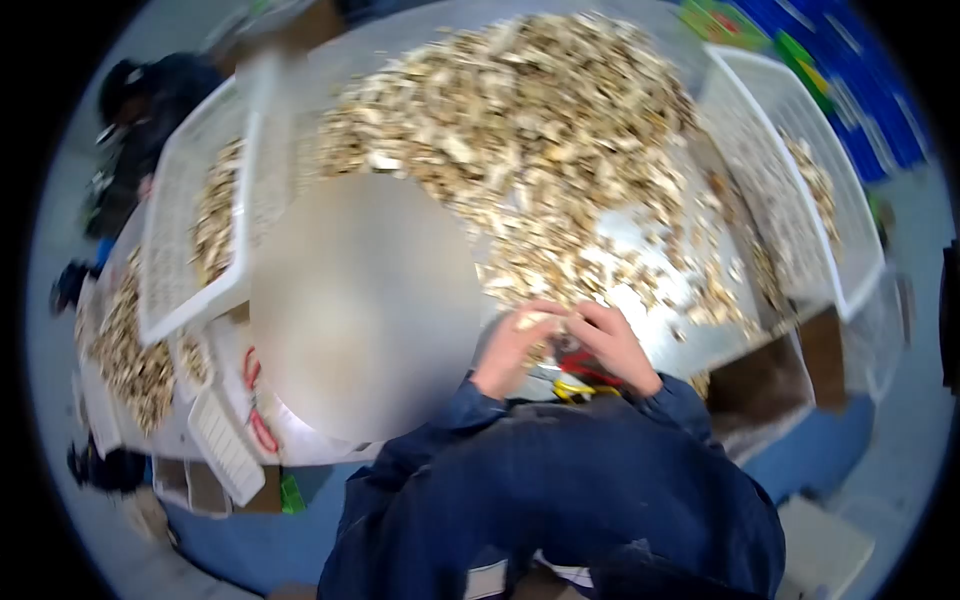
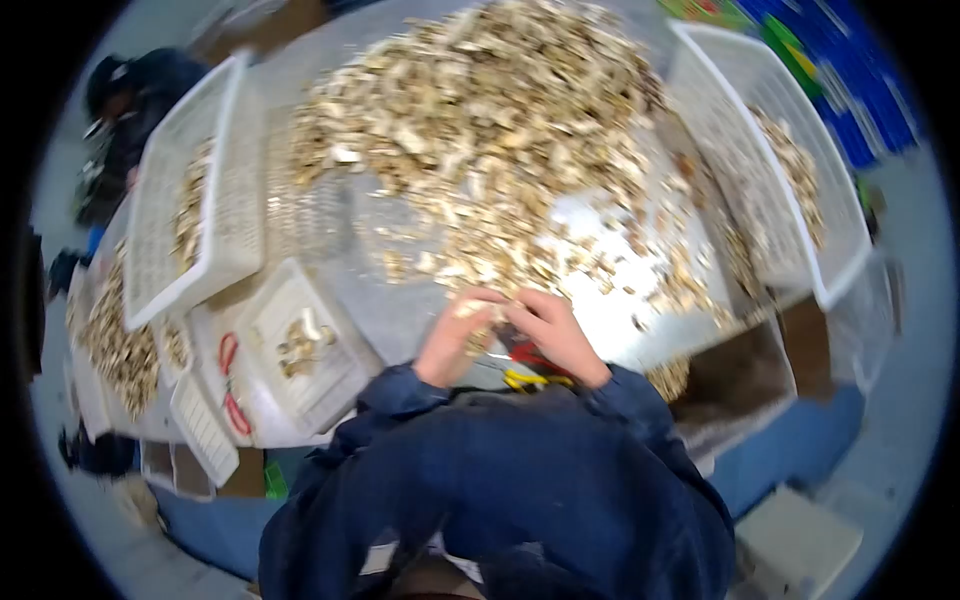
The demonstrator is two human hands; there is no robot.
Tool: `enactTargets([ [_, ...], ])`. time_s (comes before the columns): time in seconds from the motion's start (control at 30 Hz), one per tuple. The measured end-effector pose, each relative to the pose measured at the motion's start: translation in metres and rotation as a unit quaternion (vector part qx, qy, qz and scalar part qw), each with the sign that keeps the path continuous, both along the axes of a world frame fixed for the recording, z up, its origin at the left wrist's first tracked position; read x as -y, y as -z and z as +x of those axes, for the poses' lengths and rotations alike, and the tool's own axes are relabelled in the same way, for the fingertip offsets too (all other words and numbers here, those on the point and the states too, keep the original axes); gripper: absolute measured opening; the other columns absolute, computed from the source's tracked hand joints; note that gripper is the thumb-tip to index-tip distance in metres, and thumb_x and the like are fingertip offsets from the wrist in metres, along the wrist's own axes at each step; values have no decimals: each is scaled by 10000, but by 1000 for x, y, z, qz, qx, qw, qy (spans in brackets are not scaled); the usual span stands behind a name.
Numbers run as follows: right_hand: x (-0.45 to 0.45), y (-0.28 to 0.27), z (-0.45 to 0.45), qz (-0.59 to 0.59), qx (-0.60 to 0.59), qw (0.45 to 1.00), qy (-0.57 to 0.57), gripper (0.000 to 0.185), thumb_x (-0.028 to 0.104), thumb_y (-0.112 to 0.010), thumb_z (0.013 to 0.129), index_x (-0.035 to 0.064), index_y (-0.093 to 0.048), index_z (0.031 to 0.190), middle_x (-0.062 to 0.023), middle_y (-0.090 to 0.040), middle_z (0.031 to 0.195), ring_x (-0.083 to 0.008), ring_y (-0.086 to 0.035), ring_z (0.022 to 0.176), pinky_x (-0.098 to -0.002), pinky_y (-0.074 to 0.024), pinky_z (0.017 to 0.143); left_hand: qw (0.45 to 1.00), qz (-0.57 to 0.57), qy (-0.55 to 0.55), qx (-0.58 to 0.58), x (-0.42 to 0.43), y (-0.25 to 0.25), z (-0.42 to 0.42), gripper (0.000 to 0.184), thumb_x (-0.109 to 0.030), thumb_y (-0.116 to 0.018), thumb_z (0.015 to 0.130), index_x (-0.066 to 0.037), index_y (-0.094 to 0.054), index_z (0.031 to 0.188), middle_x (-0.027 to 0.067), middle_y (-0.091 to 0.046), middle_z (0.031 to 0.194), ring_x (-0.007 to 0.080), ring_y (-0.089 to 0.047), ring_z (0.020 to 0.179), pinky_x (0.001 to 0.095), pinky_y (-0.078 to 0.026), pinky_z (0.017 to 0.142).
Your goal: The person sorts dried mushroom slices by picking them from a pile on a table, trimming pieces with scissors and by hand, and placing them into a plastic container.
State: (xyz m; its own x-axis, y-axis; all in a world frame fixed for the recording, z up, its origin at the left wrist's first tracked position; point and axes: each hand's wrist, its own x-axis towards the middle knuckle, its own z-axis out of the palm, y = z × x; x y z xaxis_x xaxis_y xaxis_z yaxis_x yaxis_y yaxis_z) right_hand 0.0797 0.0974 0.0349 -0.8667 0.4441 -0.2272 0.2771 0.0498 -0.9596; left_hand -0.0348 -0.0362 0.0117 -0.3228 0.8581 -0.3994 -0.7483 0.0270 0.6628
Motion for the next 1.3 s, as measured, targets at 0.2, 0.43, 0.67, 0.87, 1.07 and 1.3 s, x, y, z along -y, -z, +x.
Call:
enactTargets([
  [0.2,-2,-3,-5,-30,19,999,-40,210,166,-578,877,-1,-555,750,10,-507,615,-55,-455,577,-224,-366,529,998,31,-15,57,4,5,-1,118,-159,-575,917,-83,-563,1006,14,-567,894,70,-516,730,205,-417,547],
  [0.43,0,0,-12,-186,2,981,-52,151,135,-550,902,22,-569,804,2,-571,652,-56,-498,572,-200,-398,540,994,53,-15,97,12,7,-6,134,-180,-550,937,-86,-553,1033,15,-585,912,69,-531,724,189,-412,540],
  [0.67,4,14,-14,99,-35,994,-2,159,133,-604,850,-12,-599,915,-32,-575,758,-95,-519,648,-242,-429,617,994,9,-87,70,13,12,-9,160,-184,-532,947,-95,-559,1077,13,-593,971,69,-538,804,189,-415,566],
  [0.87,2,7,-7,-60,0,997,-54,135,114,-585,861,-19,-592,839,0,-566,680,-77,-512,634,-220,-403,586,990,37,-58,123,8,10,-1,150,-173,-530,947,-102,-539,1079,21,-571,983,73,-528,788,189,-414,557],
  [1.07,-2,7,-6,-151,-32,988,-27,127,109,-566,881,1,-579,815,15,-564,702,-63,-506,641,-211,-388,574,964,75,-38,251,11,18,-4,160,-197,-533,948,-115,-545,1085,-6,-574,958,71,-543,781,172,-391,559],
  [1.3,1,6,-9,-1,14,999,-52,174,132,-555,898,5,-570,781,10,-535,639,-66,-491,601,-219,-371,554,999,-13,16,48,12,8,-2,122,-227,-560,932,-147,-568,1022,-58,-567,870,9,-505,712,163,-376,515],
])
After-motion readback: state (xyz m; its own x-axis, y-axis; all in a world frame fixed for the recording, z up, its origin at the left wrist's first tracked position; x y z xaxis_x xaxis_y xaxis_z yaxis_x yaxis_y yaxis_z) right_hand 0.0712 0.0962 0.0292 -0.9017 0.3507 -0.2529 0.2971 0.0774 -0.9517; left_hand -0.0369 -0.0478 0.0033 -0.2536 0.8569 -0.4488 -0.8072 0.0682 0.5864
